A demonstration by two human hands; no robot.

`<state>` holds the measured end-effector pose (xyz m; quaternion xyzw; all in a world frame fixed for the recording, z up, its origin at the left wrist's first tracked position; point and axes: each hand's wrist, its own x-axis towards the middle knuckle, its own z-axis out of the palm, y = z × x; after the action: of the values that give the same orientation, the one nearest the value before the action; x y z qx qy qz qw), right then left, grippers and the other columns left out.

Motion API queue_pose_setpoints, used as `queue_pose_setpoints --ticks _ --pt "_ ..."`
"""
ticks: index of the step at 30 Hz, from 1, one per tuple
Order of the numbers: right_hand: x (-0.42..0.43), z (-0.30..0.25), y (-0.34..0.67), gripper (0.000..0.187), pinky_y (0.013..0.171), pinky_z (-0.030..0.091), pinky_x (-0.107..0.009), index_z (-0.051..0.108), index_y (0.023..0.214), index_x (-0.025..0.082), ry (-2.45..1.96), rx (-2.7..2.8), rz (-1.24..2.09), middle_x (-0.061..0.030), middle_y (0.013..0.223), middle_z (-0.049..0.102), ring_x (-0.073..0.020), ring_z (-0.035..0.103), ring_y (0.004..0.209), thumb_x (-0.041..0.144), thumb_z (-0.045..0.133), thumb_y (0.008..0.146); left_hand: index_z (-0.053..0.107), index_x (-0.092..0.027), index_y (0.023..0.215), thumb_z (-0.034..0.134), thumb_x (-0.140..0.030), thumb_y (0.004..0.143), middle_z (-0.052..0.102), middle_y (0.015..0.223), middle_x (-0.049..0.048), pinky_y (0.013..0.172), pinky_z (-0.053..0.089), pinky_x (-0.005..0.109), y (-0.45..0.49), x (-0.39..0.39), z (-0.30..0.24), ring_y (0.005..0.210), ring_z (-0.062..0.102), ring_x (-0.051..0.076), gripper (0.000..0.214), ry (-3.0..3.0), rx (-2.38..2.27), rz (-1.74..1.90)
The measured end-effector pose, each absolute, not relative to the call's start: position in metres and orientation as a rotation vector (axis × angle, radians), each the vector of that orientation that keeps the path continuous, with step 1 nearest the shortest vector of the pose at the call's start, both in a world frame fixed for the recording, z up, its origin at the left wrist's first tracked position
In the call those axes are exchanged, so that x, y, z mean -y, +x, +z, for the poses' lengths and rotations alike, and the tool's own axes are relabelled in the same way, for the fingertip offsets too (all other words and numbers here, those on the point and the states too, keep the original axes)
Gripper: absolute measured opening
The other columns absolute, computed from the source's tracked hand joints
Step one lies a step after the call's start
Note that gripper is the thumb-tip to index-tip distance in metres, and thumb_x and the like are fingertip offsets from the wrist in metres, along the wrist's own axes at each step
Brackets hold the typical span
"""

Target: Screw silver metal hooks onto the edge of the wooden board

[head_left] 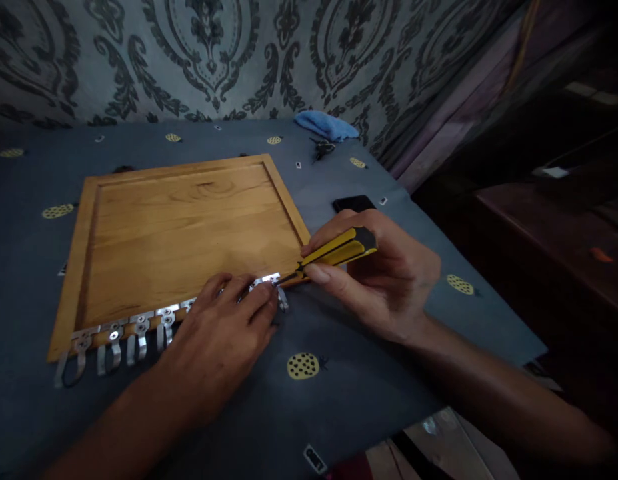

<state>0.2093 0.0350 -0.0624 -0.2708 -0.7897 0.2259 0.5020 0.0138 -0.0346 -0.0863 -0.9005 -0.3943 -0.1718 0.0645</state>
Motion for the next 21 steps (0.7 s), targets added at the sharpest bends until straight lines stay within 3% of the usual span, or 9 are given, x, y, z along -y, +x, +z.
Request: queue_pose_setpoints --ticks 9,17,21 --pt "-0.028 -0.063 0.206 0.03 0.057 0.05 -0.032 0.056 0.076 0.025 -0.734 1.877 0.5 0.0037 0.067 0.06 -0.0165 0.062 0.063 0.04 0.08 0.084 0.073 -0.014 0.096 0.068 -0.018 0.087 0.073 0.107 0.0082 0.089 0.048 0.046 0.014 0.034 -0.086 0.099 0.063 0.029 0.01 -2.72 1.185 -0.512" --pt "-0.022 -0.068 0.202 0.033 0.053 0.042 -0.03 0.051 0.075 0.024 -0.776 1.788 0.465 0.0057 0.064 0.054 -0.0127 0.052 0.056 0.032 0.083 0.081 0.072 -0.012 0.105 0.049 -0.019 0.099 0.074 0.106 0.0101 0.087 0.05 0.046 0.015 0.034 -0.086 0.097 0.064 0.027 0.024 -2.702 1.227 -0.532" --pt "-0.022 -0.066 0.201 0.037 0.052 0.043 -0.031 0.049 0.071 0.024 -0.796 1.762 0.464 0.0047 0.063 0.055 -0.0146 0.055 0.057 0.032 0.084 0.08 0.073 -0.013 0.101 0.053 -0.018 0.098 0.074 0.11 0.0104 0.088 0.05 0.046 0.015 0.034 -0.085 0.1 0.064 0.028 0.021 -2.716 1.203 -0.521"
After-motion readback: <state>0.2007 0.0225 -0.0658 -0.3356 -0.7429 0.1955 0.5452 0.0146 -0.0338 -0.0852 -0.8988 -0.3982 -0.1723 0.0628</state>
